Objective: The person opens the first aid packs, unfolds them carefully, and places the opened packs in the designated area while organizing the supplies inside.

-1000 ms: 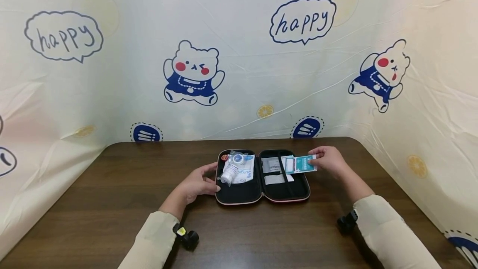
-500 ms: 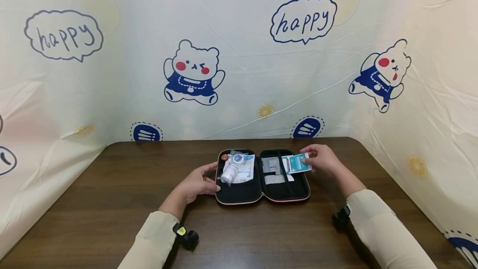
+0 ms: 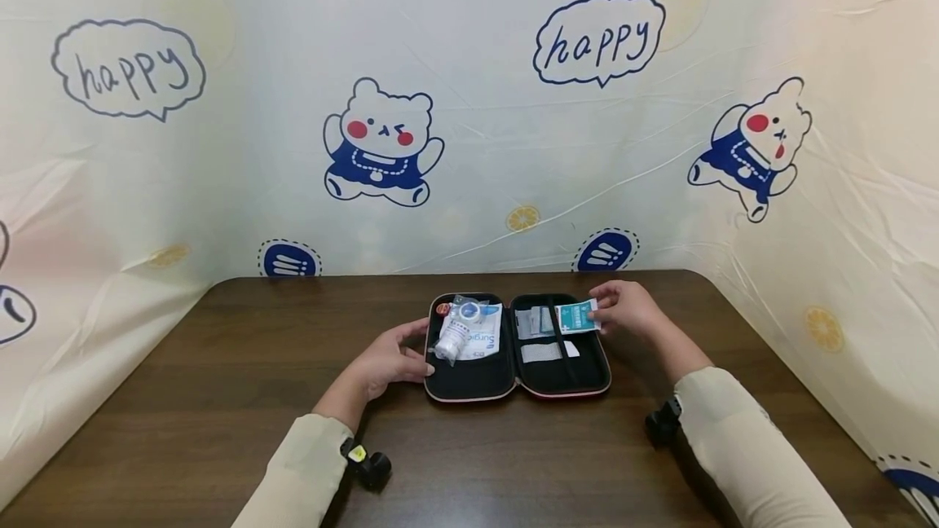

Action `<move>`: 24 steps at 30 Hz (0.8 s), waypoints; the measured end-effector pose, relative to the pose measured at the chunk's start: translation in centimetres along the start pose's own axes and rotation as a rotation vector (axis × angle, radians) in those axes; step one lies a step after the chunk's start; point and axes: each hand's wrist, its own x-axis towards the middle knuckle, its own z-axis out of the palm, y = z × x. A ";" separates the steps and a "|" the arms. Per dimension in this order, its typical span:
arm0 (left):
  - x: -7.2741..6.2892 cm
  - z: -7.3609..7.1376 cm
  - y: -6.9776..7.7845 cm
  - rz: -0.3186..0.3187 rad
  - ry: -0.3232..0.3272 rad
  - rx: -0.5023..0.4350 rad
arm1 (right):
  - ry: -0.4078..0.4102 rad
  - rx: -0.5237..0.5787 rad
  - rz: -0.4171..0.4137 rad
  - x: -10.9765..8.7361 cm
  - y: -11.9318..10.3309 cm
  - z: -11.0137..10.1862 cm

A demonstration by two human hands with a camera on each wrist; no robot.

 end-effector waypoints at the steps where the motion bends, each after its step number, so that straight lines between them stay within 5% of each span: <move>1: 0.0 0.0 0.0 -0.001 0.000 -0.001 | 0.002 0.012 0.012 0.1 0.1 -0.1; 24: 0.1 0.0 -0.1 -0.006 0.003 0.007 | -0.010 -0.020 0.003 0.6 -0.9 0.5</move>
